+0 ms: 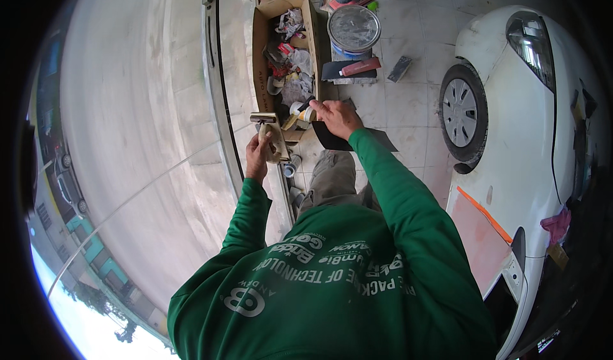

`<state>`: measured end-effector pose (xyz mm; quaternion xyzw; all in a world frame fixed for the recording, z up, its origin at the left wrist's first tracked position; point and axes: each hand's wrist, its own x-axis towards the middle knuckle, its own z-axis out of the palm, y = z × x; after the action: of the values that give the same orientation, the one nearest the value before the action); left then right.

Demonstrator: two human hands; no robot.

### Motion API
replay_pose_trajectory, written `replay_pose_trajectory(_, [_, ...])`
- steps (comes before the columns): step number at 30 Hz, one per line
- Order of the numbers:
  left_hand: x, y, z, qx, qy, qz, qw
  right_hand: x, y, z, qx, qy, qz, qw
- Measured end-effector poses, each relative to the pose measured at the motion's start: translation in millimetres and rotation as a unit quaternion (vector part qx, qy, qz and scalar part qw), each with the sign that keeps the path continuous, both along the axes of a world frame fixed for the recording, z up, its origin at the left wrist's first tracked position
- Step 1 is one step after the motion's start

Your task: The person sands a pink primer-coated car door using a sanding block and sandpaper, wiping the surface with a cloth between passes. The person also tears a sheet of sandpaper and attaches it to a sanding block.

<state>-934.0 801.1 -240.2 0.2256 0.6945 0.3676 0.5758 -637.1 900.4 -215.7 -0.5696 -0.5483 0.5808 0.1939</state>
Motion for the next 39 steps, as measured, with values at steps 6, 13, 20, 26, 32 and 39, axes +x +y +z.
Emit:
replay_pose_trajectory(6, [63.4,70.9,81.9,0.061,0.002,-0.215,0.975,66.5,-11.6,84.1,0.213,-0.189,-0.080,0.955])
replay_pose_trajectory(13, [245.4,49.5,169.1,0.150,-0.224,-0.366,0.891,152.6,-92.1,159.1,0.287,-0.324,-0.213,0.876])
replay_pose_trajectory(20, [377.4,-59.6,187.6,0.152,-0.333,-0.318,0.875,228.8,-262.0,251.5,0.483,-0.240,-0.419,0.730])
replay_pose_trajectory(26, [445.9,-177.6,233.8,0.171,-0.393,-0.412,0.804,211.0,-511.0,227.5,0.189,0.080,-0.566,0.799])
replay_pose_trajectory(32, [472.9,-291.1,255.1,0.194,-0.377,-0.576,0.699,192.3,-580.8,226.2,0.263,0.363,-0.669,0.593])
replay_pose_trajectory(39, [493.1,-330.1,281.1,0.292,-0.244,-0.770,0.512,194.0,-670.6,278.9,0.475,0.213,-0.756,0.396])
